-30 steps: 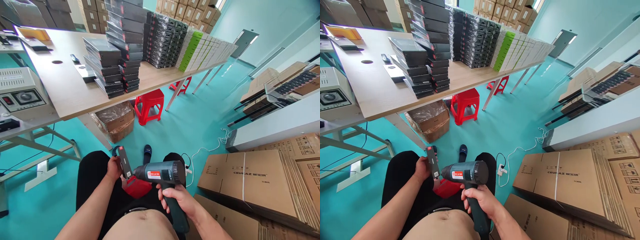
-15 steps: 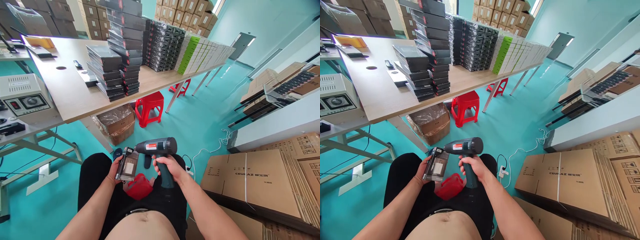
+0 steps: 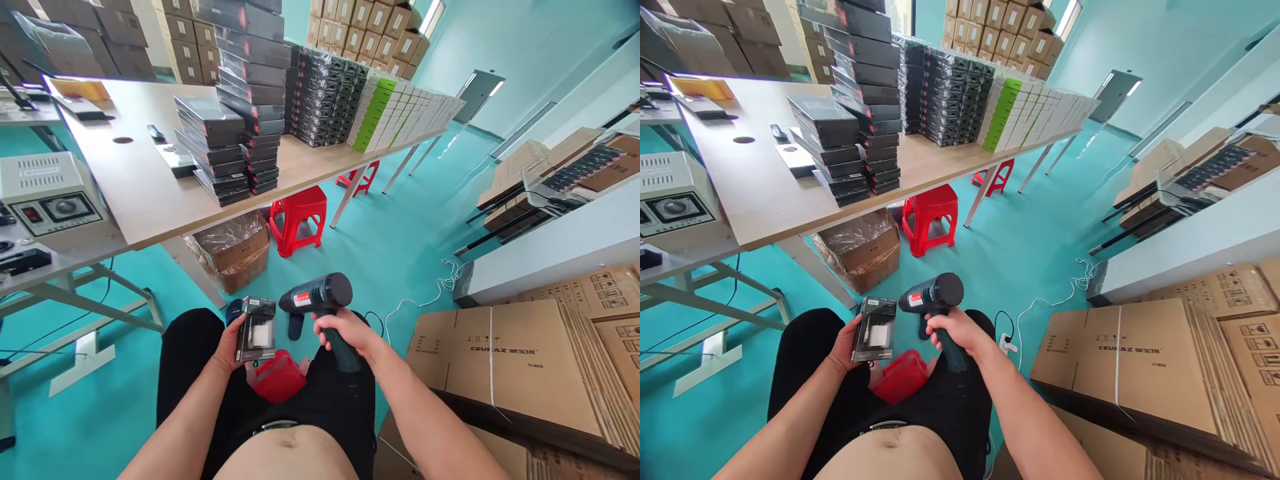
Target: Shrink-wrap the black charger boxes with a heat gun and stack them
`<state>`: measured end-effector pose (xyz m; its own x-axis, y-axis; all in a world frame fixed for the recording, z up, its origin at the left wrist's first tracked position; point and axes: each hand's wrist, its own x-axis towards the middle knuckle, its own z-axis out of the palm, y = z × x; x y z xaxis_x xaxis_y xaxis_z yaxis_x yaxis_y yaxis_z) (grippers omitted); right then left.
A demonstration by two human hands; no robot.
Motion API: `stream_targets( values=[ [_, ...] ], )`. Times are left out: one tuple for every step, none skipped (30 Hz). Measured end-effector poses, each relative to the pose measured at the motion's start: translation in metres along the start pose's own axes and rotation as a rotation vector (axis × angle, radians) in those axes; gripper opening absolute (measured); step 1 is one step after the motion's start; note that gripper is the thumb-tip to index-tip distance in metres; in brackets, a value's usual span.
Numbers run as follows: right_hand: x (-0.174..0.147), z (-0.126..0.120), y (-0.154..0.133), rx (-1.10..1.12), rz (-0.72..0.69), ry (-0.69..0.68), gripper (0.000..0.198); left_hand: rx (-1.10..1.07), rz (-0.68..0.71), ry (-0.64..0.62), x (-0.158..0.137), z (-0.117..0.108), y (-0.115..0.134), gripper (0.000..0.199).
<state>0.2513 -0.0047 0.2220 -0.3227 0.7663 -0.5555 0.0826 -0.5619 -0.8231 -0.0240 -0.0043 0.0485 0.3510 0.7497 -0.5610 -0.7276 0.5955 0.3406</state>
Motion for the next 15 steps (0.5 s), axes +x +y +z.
stream_targets(
  values=[
    [-0.005, -0.005, 0.003, -0.034, 0.028, -0.051, 0.031, -0.011, 0.034, 0.013, 0.001, -0.001, 0.000, 0.037],
    [-0.011, -0.010, 0.007, -0.059, 0.062, -0.132, 0.032, -0.034, 0.066, 0.035, 0.004, -0.002, 0.000, 0.035],
    [-0.019, -0.015, 0.012, -0.066, 0.093, -0.219, 0.034, -0.072, 0.100, 0.069, 0.006, -0.003, 0.000, 0.032],
    [-0.027, -0.019, 0.018, -0.050, 0.116, -0.296, 0.036, -0.120, 0.131, 0.110, 0.010, -0.004, 0.001, 0.029],
    [-0.034, -0.022, 0.025, -0.008, 0.123, -0.345, 0.037, -0.169, 0.159, 0.154, 0.013, -0.005, 0.001, 0.025],
    [-0.041, -0.022, 0.031, 0.050, 0.117, -0.351, 0.038, -0.210, 0.180, 0.198, 0.017, -0.007, 0.003, 0.022],
    [-0.045, -0.020, 0.038, 0.108, 0.101, -0.326, 0.038, -0.240, 0.192, 0.239, 0.021, -0.008, 0.003, 0.019],
    [-0.047, -0.016, 0.043, 0.155, 0.081, -0.290, 0.038, -0.256, 0.198, 0.274, 0.024, -0.009, 0.004, 0.018],
    [-0.048, -0.010, 0.048, 0.186, 0.064, -0.261, 0.037, -0.262, 0.201, 0.301, 0.027, -0.011, 0.005, 0.018],
    [-0.048, -0.002, 0.052, 0.201, 0.059, -0.254, 0.037, -0.264, 0.203, 0.322, 0.029, -0.011, 0.005, 0.019],
    [-0.046, 0.006, 0.054, 0.203, 0.061, -0.270, 0.036, -0.269, 0.206, 0.337, 0.030, -0.011, 0.005, 0.022],
    [-0.045, 0.013, 0.056, 0.202, 0.064, -0.302, 0.037, -0.273, 0.204, 0.342, 0.030, -0.011, 0.005, 0.026],
    [-0.043, 0.020, 0.056, 0.203, 0.065, -0.338, 0.036, -0.278, 0.196, 0.336, 0.028, -0.011, 0.005, 0.029],
    [-0.043, 0.024, 0.056, 0.207, 0.063, -0.370, 0.036, -0.283, 0.182, 0.324, 0.026, -0.010, 0.005, 0.031],
    [-0.043, 0.026, 0.056, 0.215, 0.057, -0.388, 0.036, -0.294, 0.165, 0.314, 0.023, -0.010, 0.005, 0.033]
  ],
)
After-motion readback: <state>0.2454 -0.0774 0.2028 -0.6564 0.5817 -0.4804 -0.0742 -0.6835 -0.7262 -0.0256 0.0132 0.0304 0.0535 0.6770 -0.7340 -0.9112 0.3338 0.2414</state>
